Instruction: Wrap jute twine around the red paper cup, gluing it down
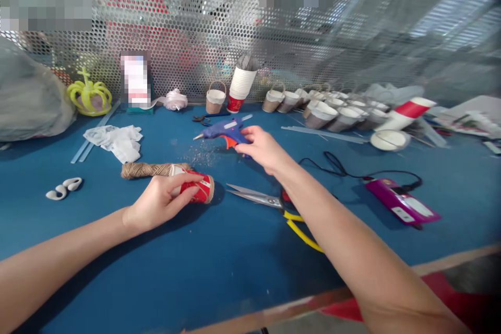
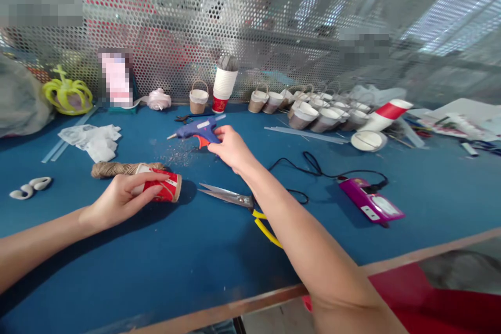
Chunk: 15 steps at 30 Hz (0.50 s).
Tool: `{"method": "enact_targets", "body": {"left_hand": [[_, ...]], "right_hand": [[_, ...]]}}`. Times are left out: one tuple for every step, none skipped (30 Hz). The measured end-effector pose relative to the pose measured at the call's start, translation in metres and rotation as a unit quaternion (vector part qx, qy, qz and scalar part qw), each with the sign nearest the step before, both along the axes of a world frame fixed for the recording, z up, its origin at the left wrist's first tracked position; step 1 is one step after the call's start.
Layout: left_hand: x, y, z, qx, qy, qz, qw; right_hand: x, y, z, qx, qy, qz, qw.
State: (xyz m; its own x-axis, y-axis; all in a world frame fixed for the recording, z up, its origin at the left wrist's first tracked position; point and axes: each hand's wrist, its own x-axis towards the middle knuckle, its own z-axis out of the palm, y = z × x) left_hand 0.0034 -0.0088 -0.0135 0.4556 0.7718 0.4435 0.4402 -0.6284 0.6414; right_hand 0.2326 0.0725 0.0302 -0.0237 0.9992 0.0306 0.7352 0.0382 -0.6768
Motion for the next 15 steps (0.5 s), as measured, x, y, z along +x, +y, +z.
{"method": "enact_targets", "body": {"left_hand": [[0.000, 0.001, 0.000, 0.004, 0.000, 0.000, 1.000], [-0.001, 0.001, 0.000, 0.005, 0.000, -0.001, 1.000], [-0.001, 0.002, 0.000, 0.005, -0.001, -0.003, 1.000], [-0.001, 0.002, 0.000, 0.004, -0.002, -0.004, 1.000], [-0.001, 0.003, 0.000, -0.001, -0.004, -0.004, 1.000], [-0.001, 0.003, 0.001, -0.007, -0.007, 0.000, 1.000], [-0.002, 0.004, 0.001, -0.014, -0.011, 0.006, 1.000], [-0.002, 0.005, 0.001, -0.020, -0.017, 0.012, 1.000], [-0.003, 0.006, 0.002, -0.025, -0.024, 0.019, 0.999], [-0.003, 0.007, 0.002, -0.028, -0.031, 0.024, 0.999], [-0.003, 0.009, 0.002, -0.030, -0.039, 0.027, 0.998], [-0.004, 0.010, 0.002, -0.033, -0.046, 0.029, 0.998], [-0.004, 0.011, 0.002, -0.037, -0.051, 0.031, 0.998], [-0.004, 0.012, 0.002, -0.041, -0.053, 0.034, 0.997], [-0.004, 0.012, 0.002, -0.045, -0.053, 0.038, 0.997]], "right_hand": [[0.003, -0.007, 0.007, 0.001, 0.025, 0.015, 1.000], [0.006, -0.016, 0.014, -0.002, 0.059, 0.035, 0.998], [0.008, -0.024, 0.019, -0.023, 0.132, 0.056, 0.989], [0.011, -0.032, 0.024, -0.050, 0.174, 0.069, 0.981], [0.013, -0.040, 0.027, -0.061, 0.184, 0.077, 0.978], [0.015, -0.047, 0.028, -0.060, 0.187, 0.089, 0.977], [0.016, -0.053, 0.029, -0.056, 0.186, 0.104, 0.975], [0.016, -0.059, 0.029, -0.056, 0.185, 0.122, 0.974], [0.016, -0.063, 0.029, -0.059, 0.185, 0.140, 0.971], [0.016, -0.068, 0.028, -0.066, 0.179, 0.157, 0.969], [0.015, -0.071, 0.028, -0.076, 0.168, 0.169, 0.968], [0.014, -0.074, 0.029, -0.087, 0.149, 0.175, 0.969], [0.014, -0.077, 0.029, -0.098, 0.125, 0.175, 0.972], [0.014, -0.080, 0.029, -0.109, 0.096, 0.173, 0.974], [0.014, -0.082, 0.029, -0.114, 0.066, 0.172, 0.976]]}}
